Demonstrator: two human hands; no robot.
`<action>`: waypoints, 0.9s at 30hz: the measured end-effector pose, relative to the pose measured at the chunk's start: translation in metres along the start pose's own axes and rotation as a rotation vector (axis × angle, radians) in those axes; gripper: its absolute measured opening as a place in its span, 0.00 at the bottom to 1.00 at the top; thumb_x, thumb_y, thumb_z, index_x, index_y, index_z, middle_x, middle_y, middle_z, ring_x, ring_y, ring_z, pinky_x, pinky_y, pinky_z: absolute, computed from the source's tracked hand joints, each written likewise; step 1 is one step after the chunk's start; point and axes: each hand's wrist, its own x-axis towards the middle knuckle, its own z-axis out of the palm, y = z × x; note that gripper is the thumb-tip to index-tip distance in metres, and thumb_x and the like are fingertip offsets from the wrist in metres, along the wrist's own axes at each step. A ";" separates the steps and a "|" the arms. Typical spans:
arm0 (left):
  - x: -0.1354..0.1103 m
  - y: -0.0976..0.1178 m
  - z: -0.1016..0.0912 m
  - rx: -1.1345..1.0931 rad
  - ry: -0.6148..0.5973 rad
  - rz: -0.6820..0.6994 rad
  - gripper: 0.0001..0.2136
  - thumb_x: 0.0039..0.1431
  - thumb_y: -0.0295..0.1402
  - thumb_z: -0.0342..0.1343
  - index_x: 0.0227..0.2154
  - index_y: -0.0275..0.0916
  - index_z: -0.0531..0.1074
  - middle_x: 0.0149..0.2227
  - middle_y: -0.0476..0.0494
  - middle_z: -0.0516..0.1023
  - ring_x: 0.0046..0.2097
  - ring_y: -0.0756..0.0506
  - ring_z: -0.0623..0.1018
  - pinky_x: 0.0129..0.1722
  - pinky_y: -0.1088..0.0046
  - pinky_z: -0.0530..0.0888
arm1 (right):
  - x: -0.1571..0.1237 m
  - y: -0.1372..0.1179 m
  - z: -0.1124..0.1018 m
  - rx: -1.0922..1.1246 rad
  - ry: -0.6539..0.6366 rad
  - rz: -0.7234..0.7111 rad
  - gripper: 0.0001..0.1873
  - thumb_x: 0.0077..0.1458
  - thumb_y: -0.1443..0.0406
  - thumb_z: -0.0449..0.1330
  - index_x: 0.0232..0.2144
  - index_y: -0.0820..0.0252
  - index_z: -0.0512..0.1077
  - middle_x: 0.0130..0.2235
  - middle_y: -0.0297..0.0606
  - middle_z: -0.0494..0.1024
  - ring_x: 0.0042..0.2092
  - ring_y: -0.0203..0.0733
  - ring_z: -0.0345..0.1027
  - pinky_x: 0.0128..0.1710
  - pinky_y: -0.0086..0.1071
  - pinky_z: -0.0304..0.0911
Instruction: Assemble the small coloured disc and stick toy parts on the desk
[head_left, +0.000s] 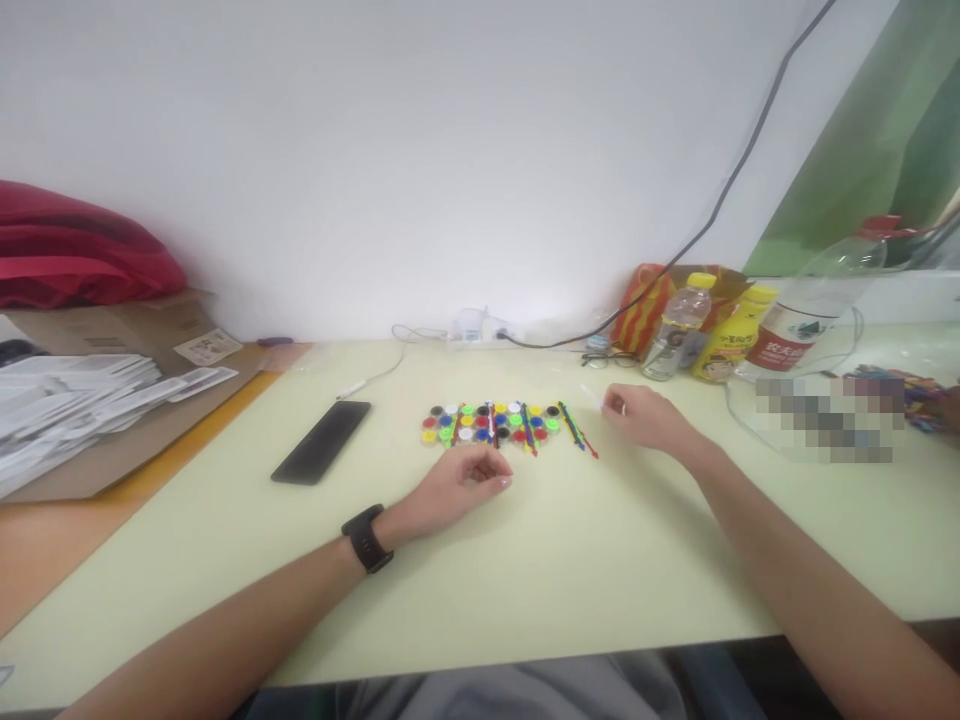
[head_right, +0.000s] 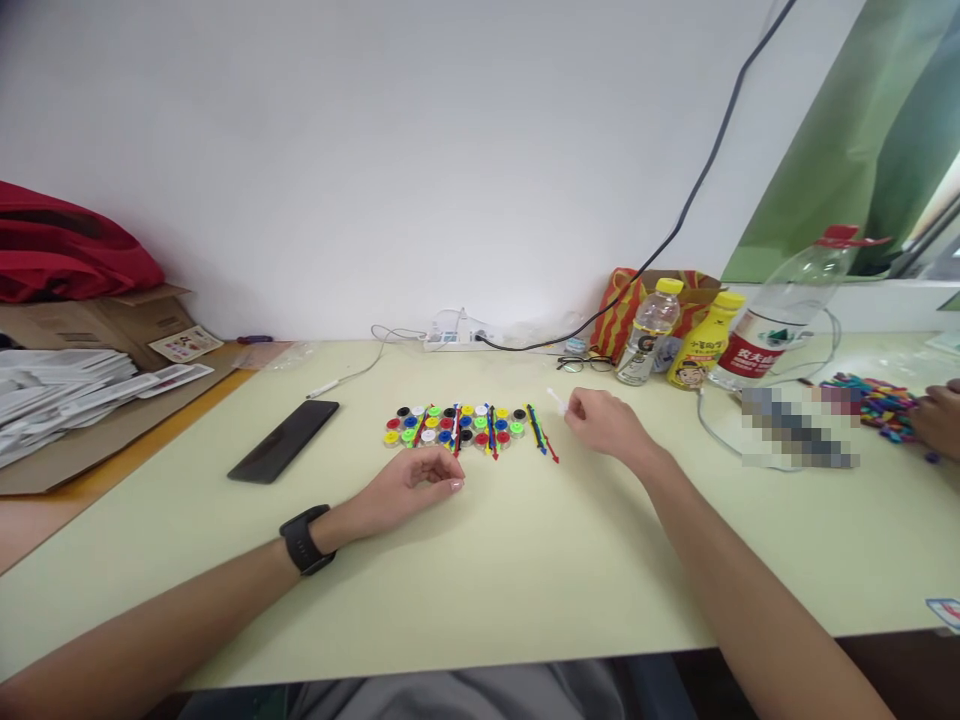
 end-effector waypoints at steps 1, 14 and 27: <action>0.000 0.000 0.000 0.005 -0.005 0.001 0.10 0.65 0.40 0.61 0.38 0.38 0.77 0.41 0.42 0.79 0.41 0.45 0.78 0.45 0.67 0.75 | 0.002 0.006 0.001 -0.032 -0.006 0.028 0.04 0.57 0.64 0.58 0.32 0.57 0.72 0.37 0.40 0.81 0.37 0.43 0.71 0.34 0.32 0.55; 0.000 0.007 -0.002 0.107 -0.102 -0.017 0.08 0.65 0.38 0.60 0.39 0.38 0.78 0.42 0.43 0.80 0.42 0.45 0.77 0.46 0.69 0.74 | 0.002 0.008 0.012 -0.165 0.100 -0.013 0.06 0.60 0.62 0.57 0.37 0.57 0.71 0.41 0.42 0.79 0.43 0.49 0.71 0.36 0.36 0.55; 0.000 0.007 -0.003 0.128 -0.121 0.012 0.08 0.65 0.37 0.60 0.39 0.39 0.78 0.41 0.44 0.80 0.42 0.46 0.77 0.45 0.70 0.74 | -0.020 -0.027 0.000 0.084 -0.225 -0.195 0.06 0.52 0.71 0.57 0.27 0.55 0.72 0.31 0.32 0.81 0.32 0.39 0.71 0.33 0.31 0.56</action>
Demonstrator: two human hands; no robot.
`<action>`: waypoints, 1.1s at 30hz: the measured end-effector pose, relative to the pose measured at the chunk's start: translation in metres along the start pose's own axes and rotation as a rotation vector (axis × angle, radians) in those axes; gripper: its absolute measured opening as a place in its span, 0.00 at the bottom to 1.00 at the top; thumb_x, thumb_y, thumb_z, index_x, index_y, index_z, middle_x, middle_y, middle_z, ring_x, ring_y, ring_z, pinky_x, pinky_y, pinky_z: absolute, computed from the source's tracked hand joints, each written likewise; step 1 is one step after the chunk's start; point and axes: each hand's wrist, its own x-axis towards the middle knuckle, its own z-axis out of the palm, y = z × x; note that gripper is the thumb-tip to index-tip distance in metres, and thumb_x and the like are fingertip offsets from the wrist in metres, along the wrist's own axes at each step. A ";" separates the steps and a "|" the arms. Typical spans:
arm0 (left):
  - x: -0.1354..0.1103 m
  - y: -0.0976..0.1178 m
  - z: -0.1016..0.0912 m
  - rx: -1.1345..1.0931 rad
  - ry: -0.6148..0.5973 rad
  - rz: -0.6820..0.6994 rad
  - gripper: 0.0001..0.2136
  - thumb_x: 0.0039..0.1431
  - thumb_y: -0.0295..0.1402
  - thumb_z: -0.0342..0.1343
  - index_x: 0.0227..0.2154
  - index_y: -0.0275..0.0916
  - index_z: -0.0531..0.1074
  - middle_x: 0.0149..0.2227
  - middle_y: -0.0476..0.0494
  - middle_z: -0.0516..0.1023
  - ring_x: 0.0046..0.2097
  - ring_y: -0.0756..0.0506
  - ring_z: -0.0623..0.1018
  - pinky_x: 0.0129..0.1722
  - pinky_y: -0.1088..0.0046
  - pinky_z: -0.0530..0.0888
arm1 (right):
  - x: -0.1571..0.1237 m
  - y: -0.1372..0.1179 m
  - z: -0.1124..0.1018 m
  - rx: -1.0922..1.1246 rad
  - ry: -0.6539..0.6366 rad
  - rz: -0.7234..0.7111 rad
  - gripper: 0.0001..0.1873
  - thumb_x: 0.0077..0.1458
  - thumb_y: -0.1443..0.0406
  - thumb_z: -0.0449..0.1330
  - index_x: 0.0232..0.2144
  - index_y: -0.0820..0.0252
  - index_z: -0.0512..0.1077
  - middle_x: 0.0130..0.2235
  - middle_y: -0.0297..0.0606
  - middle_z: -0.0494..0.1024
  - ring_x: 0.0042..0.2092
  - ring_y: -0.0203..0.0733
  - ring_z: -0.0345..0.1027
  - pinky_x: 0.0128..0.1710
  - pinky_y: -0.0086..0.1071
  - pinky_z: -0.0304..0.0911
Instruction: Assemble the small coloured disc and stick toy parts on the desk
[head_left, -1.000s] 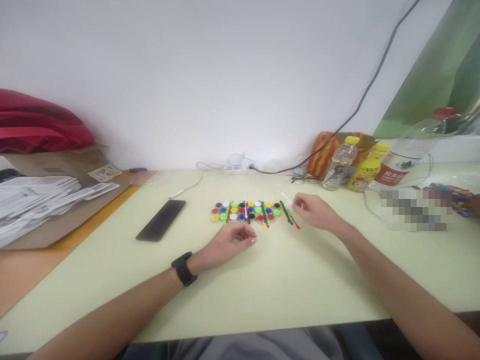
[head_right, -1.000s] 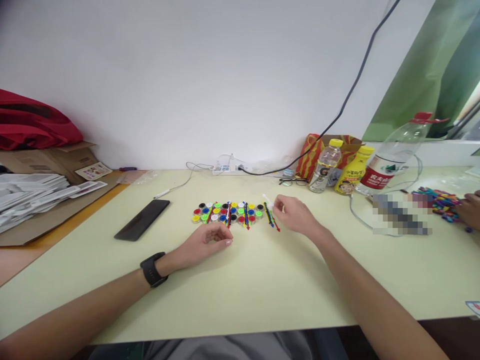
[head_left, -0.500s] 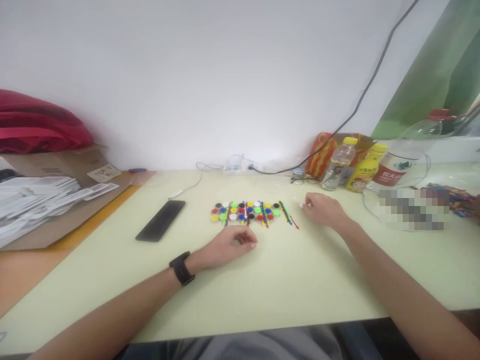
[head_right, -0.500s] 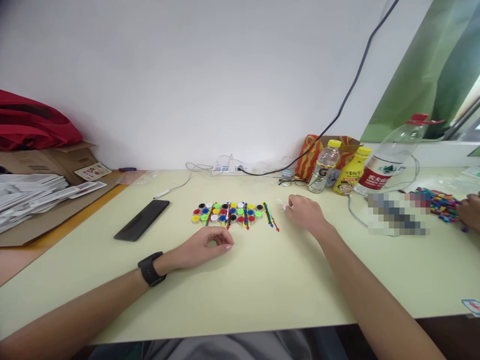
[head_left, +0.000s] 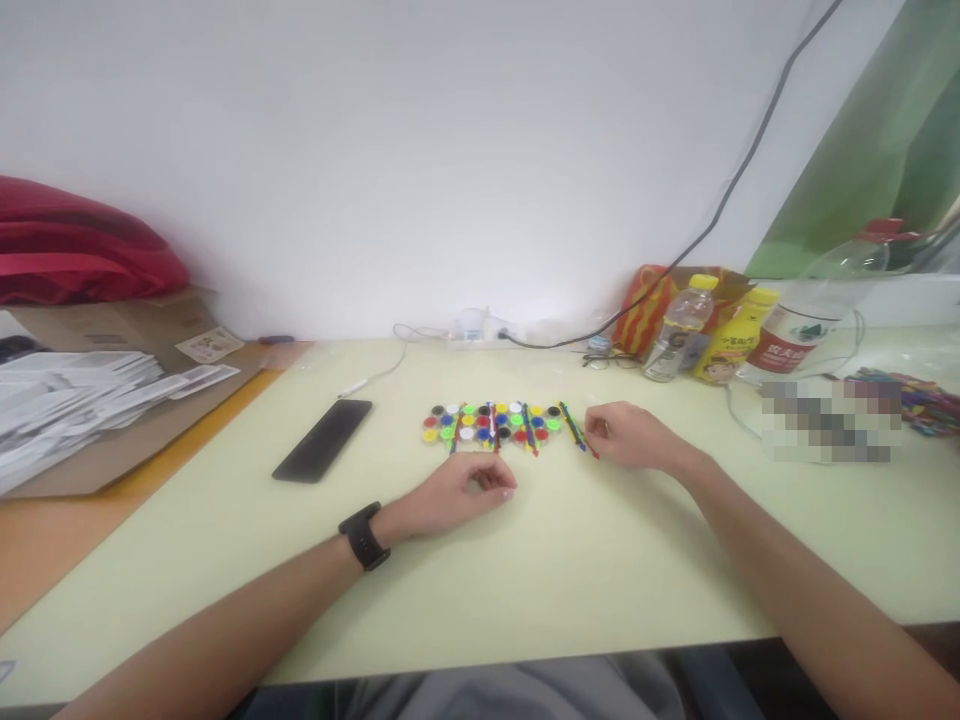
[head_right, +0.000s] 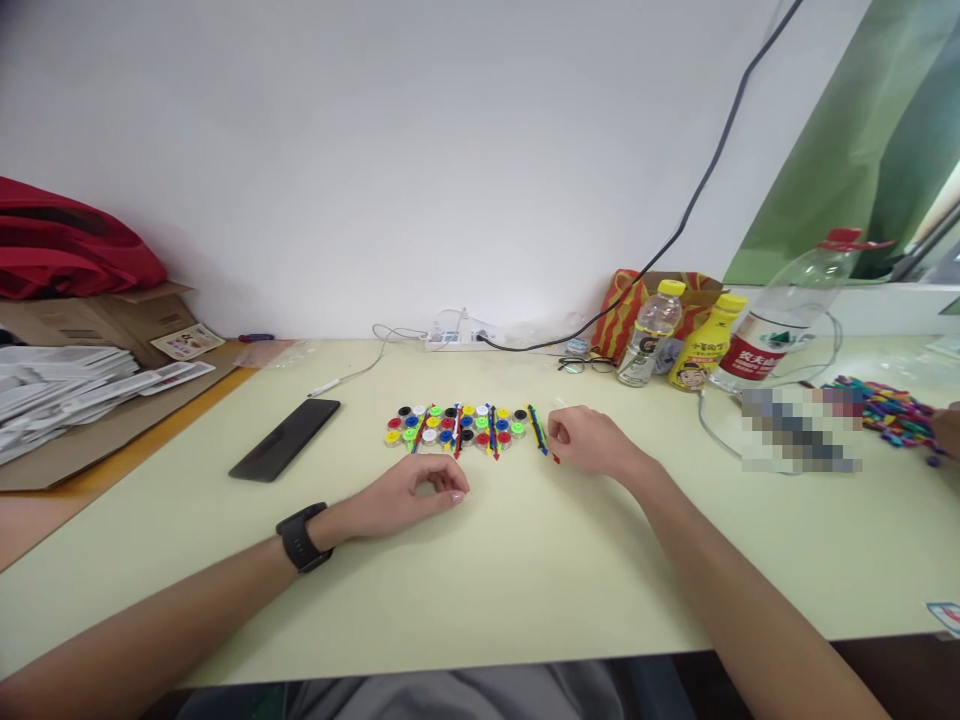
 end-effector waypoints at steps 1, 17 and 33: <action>0.000 0.000 0.000 0.001 0.000 -0.002 0.08 0.65 0.37 0.60 0.39 0.39 0.78 0.41 0.44 0.80 0.42 0.46 0.77 0.45 0.70 0.74 | 0.000 0.000 0.000 0.017 -0.019 0.001 0.06 0.52 0.71 0.57 0.29 0.55 0.71 0.30 0.31 0.81 0.32 0.39 0.72 0.33 0.31 0.57; -0.001 0.003 0.000 0.000 -0.011 -0.017 0.08 0.65 0.38 0.59 0.39 0.39 0.78 0.41 0.43 0.80 0.42 0.46 0.77 0.45 0.69 0.73 | 0.001 -0.006 0.006 -0.018 -0.007 0.000 0.08 0.56 0.73 0.53 0.29 0.55 0.66 0.30 0.30 0.80 0.32 0.37 0.70 0.31 0.29 0.53; -0.002 -0.002 0.001 0.001 0.004 0.023 0.09 0.65 0.39 0.59 0.39 0.38 0.78 0.41 0.43 0.80 0.41 0.45 0.77 0.45 0.68 0.74 | 0.007 0.003 0.009 -0.069 0.174 0.038 0.06 0.51 0.68 0.58 0.26 0.56 0.63 0.30 0.35 0.76 0.31 0.39 0.66 0.31 0.31 0.51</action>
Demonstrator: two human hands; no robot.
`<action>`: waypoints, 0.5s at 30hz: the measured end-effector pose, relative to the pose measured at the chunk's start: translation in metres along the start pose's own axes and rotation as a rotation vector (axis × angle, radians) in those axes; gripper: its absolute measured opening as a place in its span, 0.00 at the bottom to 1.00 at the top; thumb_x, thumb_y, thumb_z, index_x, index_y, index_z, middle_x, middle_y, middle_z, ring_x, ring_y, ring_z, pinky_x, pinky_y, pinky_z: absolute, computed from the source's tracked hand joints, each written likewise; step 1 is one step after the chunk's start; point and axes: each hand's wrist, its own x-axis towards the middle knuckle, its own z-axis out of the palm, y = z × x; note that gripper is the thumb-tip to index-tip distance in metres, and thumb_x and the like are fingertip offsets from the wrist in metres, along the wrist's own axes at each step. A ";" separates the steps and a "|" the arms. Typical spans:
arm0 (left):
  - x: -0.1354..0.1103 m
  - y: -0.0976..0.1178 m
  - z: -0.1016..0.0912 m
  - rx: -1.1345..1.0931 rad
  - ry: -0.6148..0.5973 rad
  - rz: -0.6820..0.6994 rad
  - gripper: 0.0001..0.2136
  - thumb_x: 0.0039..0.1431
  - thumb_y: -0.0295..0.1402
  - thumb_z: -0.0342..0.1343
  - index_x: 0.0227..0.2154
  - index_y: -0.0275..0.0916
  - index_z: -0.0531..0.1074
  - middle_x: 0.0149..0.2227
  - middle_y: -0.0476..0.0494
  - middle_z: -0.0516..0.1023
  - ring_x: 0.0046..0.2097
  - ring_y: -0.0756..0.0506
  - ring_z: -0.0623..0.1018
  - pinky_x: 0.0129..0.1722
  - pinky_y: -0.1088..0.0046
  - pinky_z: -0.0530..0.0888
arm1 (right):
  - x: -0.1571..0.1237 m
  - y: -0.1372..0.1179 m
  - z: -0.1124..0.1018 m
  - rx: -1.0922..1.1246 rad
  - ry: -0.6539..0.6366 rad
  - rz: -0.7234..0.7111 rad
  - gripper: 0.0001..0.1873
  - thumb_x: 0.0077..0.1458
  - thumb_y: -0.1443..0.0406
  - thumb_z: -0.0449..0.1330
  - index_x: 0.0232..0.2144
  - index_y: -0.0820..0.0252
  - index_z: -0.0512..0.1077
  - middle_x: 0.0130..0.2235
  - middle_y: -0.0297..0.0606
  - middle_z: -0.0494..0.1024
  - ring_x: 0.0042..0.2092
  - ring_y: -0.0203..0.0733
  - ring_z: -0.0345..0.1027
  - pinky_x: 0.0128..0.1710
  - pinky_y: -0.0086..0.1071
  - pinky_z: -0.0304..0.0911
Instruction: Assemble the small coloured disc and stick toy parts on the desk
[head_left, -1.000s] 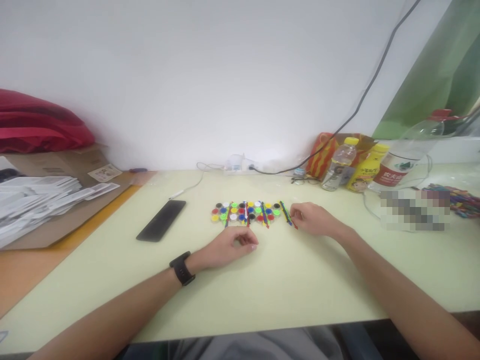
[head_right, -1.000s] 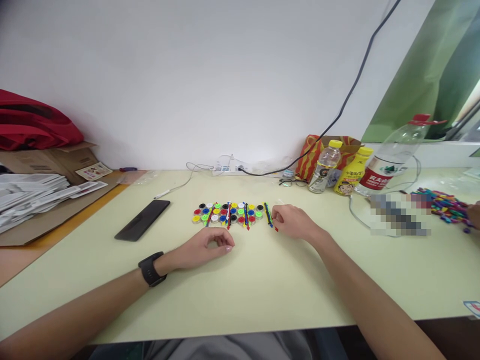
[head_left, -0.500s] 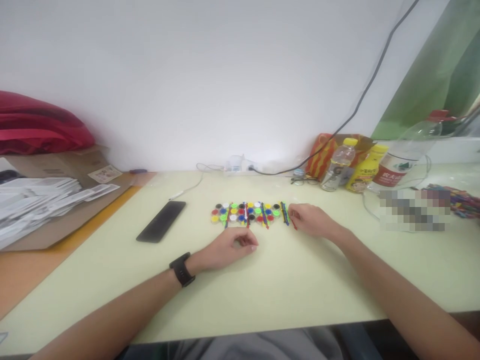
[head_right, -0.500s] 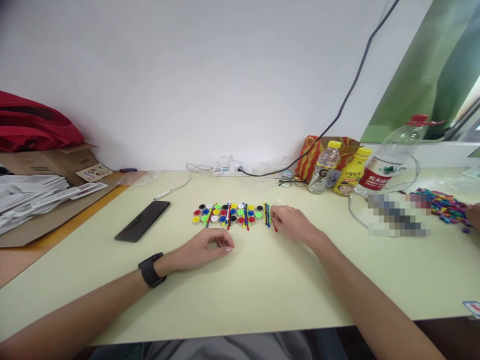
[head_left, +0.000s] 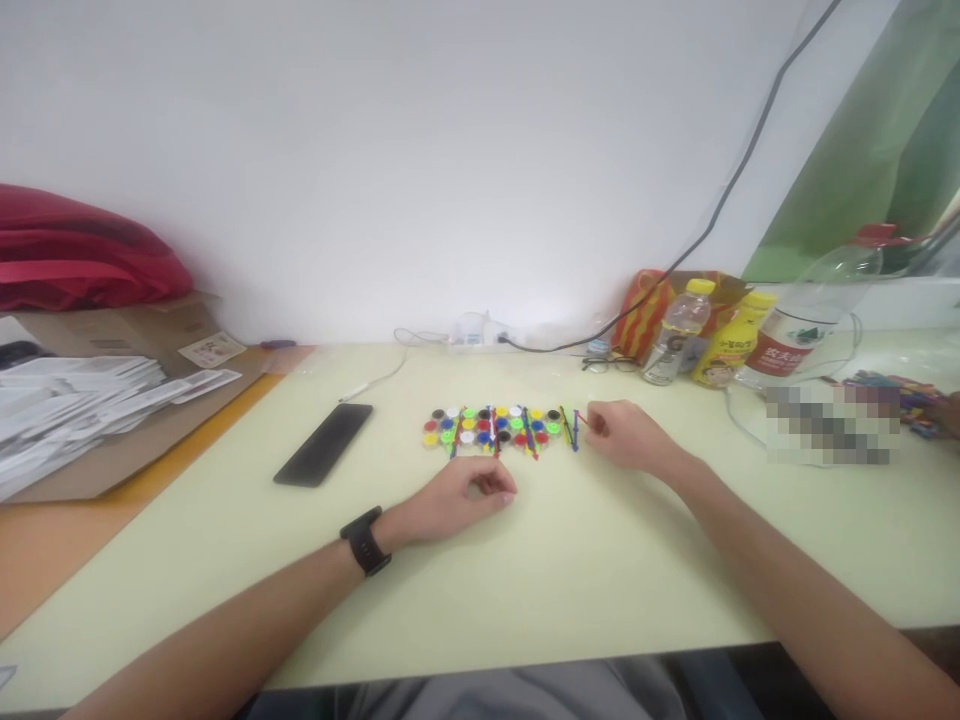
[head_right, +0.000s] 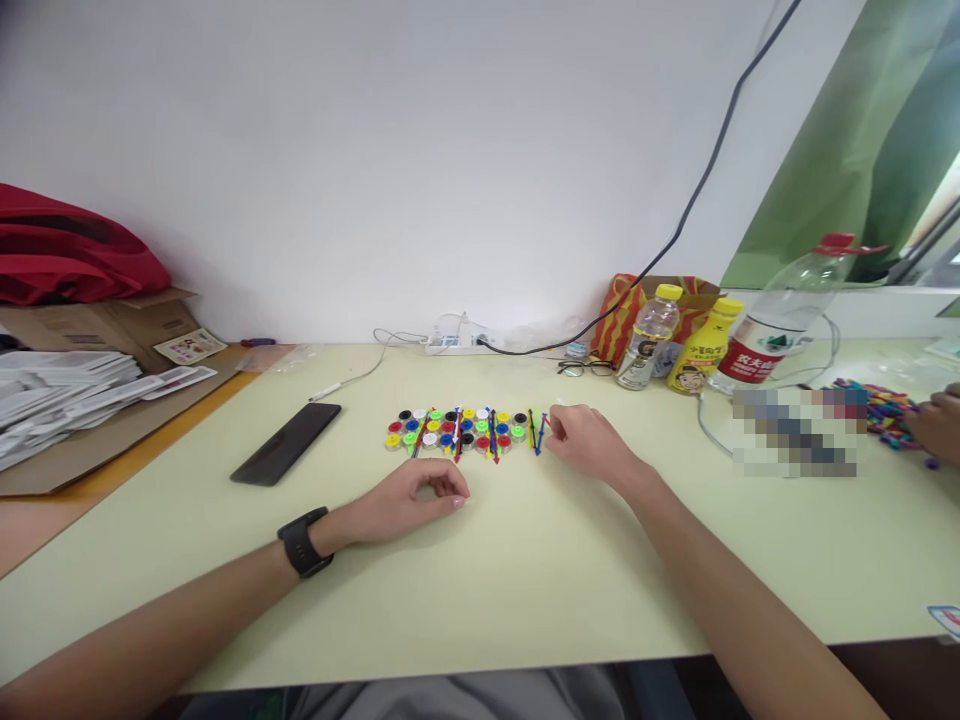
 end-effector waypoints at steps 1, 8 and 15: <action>0.000 0.000 0.000 0.003 0.000 0.003 0.09 0.65 0.39 0.59 0.39 0.39 0.78 0.41 0.43 0.80 0.42 0.45 0.77 0.45 0.68 0.74 | 0.000 0.000 0.000 -0.002 0.003 -0.002 0.05 0.51 0.68 0.57 0.26 0.56 0.63 0.30 0.35 0.76 0.31 0.39 0.66 0.31 0.31 0.51; 0.000 -0.002 0.000 0.003 -0.002 0.001 0.08 0.66 0.38 0.59 0.39 0.39 0.78 0.41 0.43 0.80 0.41 0.46 0.77 0.45 0.69 0.74 | 0.004 0.005 0.002 0.109 0.131 -0.007 0.16 0.55 0.70 0.53 0.47 0.57 0.69 0.36 0.36 0.77 0.36 0.43 0.69 0.36 0.32 0.57; 0.000 0.000 0.001 -0.005 0.020 -0.004 0.08 0.65 0.37 0.59 0.39 0.39 0.78 0.40 0.44 0.80 0.41 0.46 0.77 0.45 0.69 0.74 | -0.007 -0.022 0.008 0.295 0.067 -0.248 0.16 0.63 0.67 0.50 0.48 0.58 0.74 0.46 0.41 0.80 0.45 0.44 0.72 0.46 0.35 0.64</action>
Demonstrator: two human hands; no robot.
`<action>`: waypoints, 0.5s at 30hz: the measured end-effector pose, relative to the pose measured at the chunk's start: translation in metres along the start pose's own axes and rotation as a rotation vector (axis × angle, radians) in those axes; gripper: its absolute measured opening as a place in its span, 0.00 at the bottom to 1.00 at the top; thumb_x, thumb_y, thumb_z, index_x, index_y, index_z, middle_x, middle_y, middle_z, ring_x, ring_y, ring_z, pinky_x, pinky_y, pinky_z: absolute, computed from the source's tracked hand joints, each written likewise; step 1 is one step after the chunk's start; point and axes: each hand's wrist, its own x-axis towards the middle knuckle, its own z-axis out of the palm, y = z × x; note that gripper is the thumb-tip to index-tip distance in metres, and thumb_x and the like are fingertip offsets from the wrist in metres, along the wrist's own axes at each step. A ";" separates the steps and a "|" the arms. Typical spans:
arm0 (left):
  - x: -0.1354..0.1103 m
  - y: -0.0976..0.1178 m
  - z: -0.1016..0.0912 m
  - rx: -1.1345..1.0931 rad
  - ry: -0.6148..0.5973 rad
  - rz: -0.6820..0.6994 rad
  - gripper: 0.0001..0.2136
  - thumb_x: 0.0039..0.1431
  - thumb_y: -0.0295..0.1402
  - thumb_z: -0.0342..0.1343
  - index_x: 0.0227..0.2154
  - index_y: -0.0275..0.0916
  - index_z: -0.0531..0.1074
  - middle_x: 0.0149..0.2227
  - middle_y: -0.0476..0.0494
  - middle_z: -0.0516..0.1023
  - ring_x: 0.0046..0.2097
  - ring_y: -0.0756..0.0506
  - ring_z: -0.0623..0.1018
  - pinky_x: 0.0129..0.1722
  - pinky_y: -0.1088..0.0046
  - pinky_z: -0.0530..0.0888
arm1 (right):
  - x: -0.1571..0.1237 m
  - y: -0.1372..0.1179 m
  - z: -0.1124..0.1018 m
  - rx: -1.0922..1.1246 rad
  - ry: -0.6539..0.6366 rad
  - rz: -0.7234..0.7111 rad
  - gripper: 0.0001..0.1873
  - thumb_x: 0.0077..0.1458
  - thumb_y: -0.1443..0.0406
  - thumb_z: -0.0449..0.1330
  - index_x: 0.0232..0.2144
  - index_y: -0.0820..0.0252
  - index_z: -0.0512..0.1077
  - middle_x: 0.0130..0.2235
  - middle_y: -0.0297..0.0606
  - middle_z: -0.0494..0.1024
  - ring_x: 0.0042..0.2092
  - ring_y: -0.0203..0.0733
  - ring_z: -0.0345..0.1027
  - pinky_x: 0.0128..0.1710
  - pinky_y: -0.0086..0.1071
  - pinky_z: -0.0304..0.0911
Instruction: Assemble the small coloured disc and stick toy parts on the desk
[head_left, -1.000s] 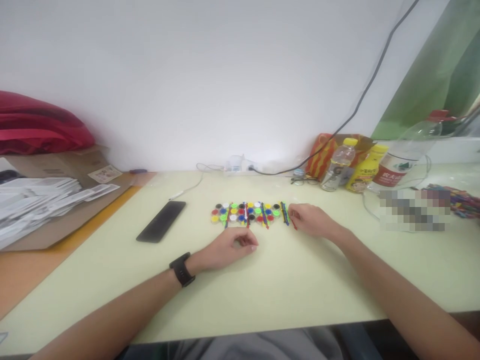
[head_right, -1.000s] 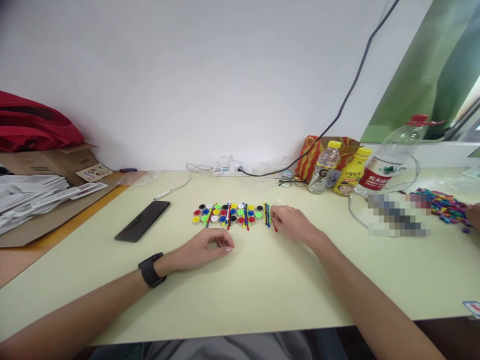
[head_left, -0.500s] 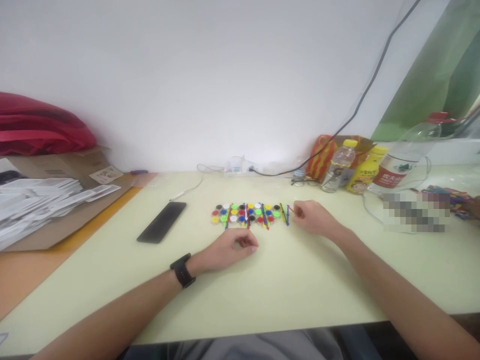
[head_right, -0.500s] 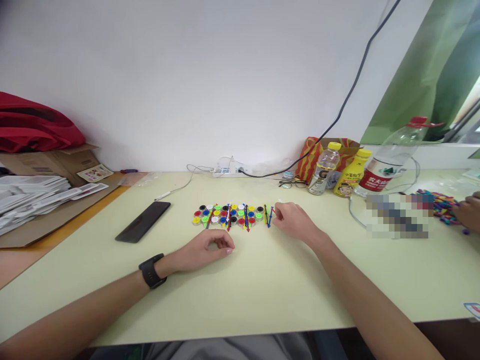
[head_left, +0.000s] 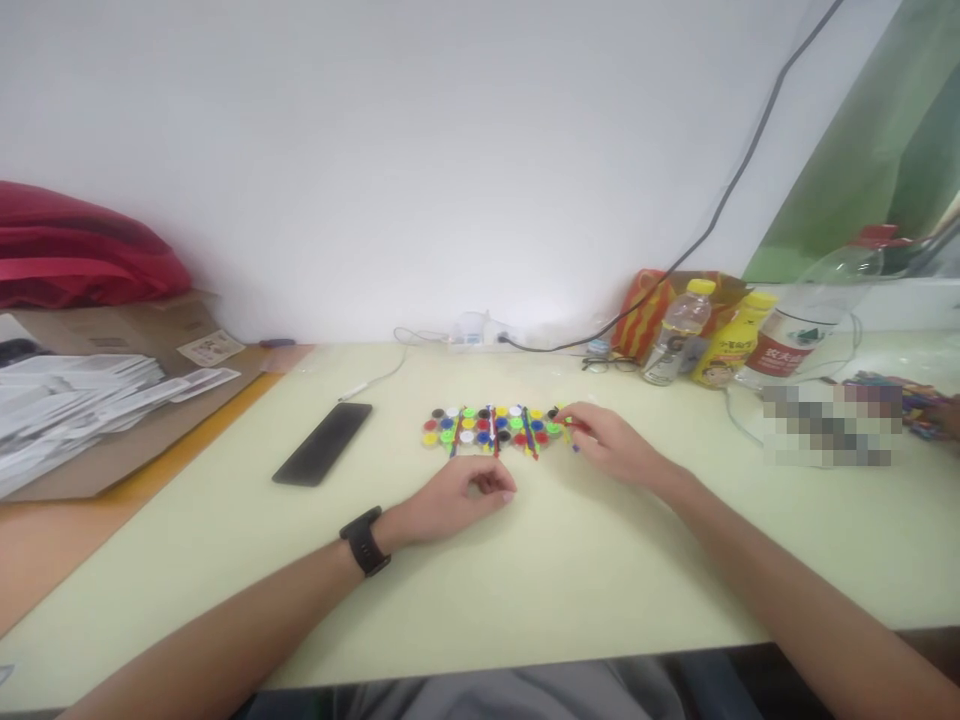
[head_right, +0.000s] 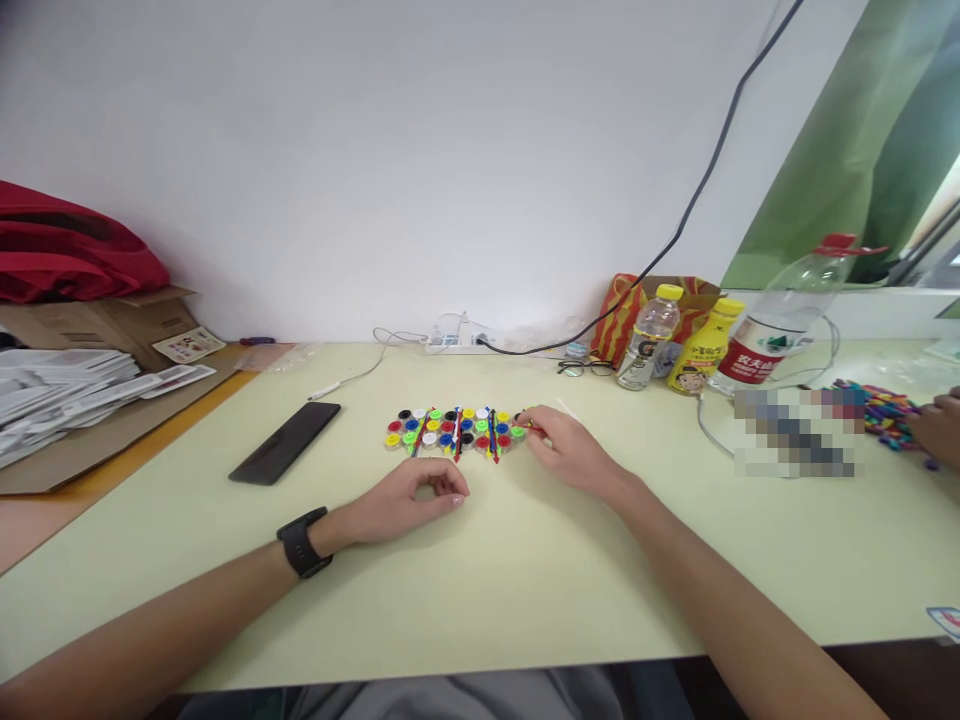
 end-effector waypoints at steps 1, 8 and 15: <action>0.000 0.000 0.000 0.000 0.005 0.000 0.08 0.65 0.38 0.59 0.39 0.38 0.78 0.40 0.43 0.80 0.41 0.46 0.77 0.45 0.69 0.74 | -0.002 -0.004 0.004 -0.007 -0.023 -0.032 0.17 0.64 0.66 0.52 0.51 0.58 0.74 0.49 0.42 0.79 0.47 0.45 0.73 0.48 0.36 0.64; 0.001 0.002 0.001 -0.003 0.018 0.003 0.09 0.64 0.38 0.60 0.38 0.38 0.78 0.40 0.43 0.80 0.41 0.45 0.77 0.44 0.68 0.74 | -0.007 -0.012 0.018 -0.127 -0.087 -0.075 0.18 0.67 0.66 0.52 0.54 0.54 0.74 0.50 0.42 0.79 0.49 0.47 0.74 0.49 0.38 0.65; 0.000 0.000 0.001 -0.015 0.036 0.001 0.09 0.64 0.39 0.60 0.38 0.38 0.78 0.40 0.42 0.81 0.41 0.45 0.77 0.44 0.68 0.75 | -0.003 -0.006 0.018 -0.155 -0.075 -0.027 0.13 0.66 0.67 0.52 0.47 0.54 0.76 0.47 0.40 0.81 0.46 0.46 0.75 0.46 0.36 0.63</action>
